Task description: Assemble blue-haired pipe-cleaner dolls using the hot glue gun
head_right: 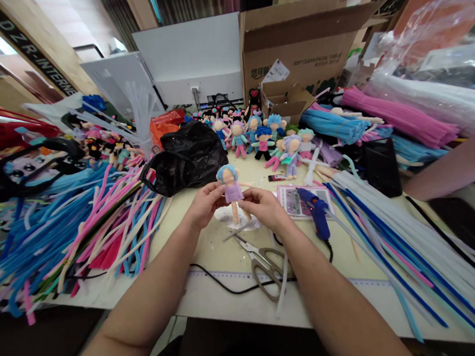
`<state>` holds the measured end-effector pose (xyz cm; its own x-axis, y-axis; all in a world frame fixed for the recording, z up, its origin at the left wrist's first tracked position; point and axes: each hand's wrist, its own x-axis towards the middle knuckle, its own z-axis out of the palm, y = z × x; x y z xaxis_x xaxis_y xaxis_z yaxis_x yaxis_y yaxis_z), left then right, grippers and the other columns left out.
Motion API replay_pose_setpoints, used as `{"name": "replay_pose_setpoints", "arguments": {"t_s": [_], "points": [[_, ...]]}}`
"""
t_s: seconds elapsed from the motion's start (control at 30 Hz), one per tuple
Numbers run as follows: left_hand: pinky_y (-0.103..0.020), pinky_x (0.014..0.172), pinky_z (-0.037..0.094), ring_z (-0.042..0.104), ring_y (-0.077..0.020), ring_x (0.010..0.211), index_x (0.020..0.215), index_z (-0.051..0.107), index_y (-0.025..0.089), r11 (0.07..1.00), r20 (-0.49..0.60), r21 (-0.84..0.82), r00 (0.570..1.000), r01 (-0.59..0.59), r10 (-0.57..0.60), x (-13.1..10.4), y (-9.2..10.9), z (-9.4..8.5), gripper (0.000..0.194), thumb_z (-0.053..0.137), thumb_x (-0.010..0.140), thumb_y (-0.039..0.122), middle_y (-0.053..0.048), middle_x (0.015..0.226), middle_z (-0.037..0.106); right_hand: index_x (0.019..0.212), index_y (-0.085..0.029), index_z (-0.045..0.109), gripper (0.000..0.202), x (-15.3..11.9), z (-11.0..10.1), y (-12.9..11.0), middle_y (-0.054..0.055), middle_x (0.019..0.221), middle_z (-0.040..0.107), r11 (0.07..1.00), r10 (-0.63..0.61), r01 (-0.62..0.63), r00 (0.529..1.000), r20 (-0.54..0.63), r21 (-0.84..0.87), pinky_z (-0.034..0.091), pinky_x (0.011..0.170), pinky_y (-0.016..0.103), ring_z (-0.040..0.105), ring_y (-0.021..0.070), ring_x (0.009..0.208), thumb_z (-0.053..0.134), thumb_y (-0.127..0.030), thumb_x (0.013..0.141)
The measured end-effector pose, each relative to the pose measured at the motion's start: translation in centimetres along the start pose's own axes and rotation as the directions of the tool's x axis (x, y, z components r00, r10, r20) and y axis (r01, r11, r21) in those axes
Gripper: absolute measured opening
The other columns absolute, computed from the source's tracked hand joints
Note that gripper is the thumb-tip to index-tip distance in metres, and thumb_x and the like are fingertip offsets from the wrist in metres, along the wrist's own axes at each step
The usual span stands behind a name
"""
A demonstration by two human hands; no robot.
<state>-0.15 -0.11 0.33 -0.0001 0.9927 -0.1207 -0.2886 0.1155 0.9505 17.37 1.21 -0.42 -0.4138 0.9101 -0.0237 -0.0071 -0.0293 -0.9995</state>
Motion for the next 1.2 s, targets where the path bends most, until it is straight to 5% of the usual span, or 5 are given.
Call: {"name": "replay_pose_setpoints", "arguments": {"t_s": [0.3, 0.57, 1.2], "points": [[-0.02, 0.05, 0.032, 0.048, -0.0058, 0.053, 0.083, 0.066, 0.016, 0.998, 0.072, 0.067, 0.997, -0.02, 0.015, 0.0, 0.05, -0.33, 0.036, 0.079, 0.062, 0.042, 0.002, 0.068, 0.06, 0.084, -0.017, 0.068, 0.032, -0.21, 0.03, -0.47, 0.001, 0.076, 0.066, 1.0, 0.009, -0.009, 1.0, -0.004, 0.004, 0.041, 0.063, 0.026, 0.054, 0.0116, 0.065, 0.071, -0.045, 0.068], [-0.021, 0.059, 0.037, 0.052, -0.0081, 0.065, 0.097, 0.069, 0.019, 0.996, 0.123, 0.08, 0.992, -0.029, 0.019, 0.01, -0.38, -0.41, 0.039, 0.079, 0.065, 0.039, 0.0, 0.083, 0.064, 0.065, -0.017, 0.061, 0.034, -0.08, 0.28, -0.44, -0.003, 0.057, 0.055, 1.0, -0.001, -0.002, 0.995, -0.101, -0.03, 0.034, 0.053, 0.025, 0.043, 0.0097, 0.054, 0.069, -0.05, 0.063], [-0.026, 0.068, 0.044, 0.059, -0.0138, 0.075, 0.1, 0.07, 0.018, 1.0, 0.136, 0.029, 0.991, 0.0, -0.004, -0.24, -0.09, -0.23, 0.046, 0.082, 0.059, 0.036, -0.004, 0.091, 0.068, 0.064, -0.018, 0.057, 0.037, -0.39, 0.79, -0.65, -0.003, 0.056, 0.054, 1.0, -0.008, 0.007, 0.994, -0.105, -0.01, 0.035, 0.051, 0.025, 0.044, 0.0098, 0.052, 0.072, -0.051, 0.062]]}}
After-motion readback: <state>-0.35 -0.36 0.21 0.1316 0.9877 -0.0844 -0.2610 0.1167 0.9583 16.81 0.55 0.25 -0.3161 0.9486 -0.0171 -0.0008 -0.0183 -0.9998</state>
